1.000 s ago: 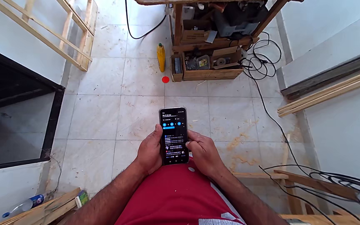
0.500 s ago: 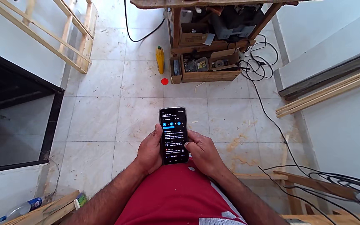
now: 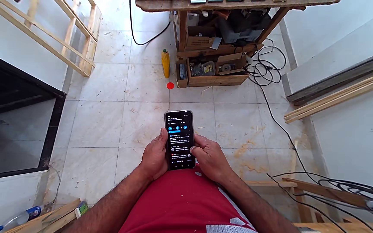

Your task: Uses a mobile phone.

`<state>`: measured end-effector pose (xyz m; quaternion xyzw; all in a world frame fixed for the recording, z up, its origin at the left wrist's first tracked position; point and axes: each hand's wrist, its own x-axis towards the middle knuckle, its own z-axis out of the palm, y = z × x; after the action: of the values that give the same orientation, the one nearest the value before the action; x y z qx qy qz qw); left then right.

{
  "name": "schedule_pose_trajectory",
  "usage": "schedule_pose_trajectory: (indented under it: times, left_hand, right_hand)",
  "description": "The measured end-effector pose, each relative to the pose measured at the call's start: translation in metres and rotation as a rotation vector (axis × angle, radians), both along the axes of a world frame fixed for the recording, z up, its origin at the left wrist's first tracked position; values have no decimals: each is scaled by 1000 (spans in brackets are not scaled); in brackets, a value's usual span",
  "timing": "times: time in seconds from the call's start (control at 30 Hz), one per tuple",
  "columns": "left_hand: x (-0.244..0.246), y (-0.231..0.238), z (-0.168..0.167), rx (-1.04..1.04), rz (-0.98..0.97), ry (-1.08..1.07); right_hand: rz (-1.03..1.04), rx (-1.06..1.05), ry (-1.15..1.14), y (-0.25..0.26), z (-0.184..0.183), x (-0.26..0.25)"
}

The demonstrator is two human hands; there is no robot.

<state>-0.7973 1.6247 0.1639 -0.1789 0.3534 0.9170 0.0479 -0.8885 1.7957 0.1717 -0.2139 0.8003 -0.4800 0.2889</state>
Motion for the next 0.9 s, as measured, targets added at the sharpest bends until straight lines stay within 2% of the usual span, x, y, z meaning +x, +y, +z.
schedule_pose_trajectory:
  times: [0.23,0.4,0.47,0.67,0.9]
  left_hand:
    - [0,0,-1,10,5,-22]
    - [0,0,-2,56,9,-46]
    - [0,0,-2,71,10,-47]
    - [-1,1,-2,55,4,-63]
    - [-2,1,-3,62,10,-49]
  right_hand:
    - [-14,14,3,0,2,4]
    - [113,-185,-245,13,0,-3]
    - [140,-203,-307,15,-3,-3]
    - [111,-84,-231,11,-6,3]
    - [146,-140,-285,14,-5,-1]
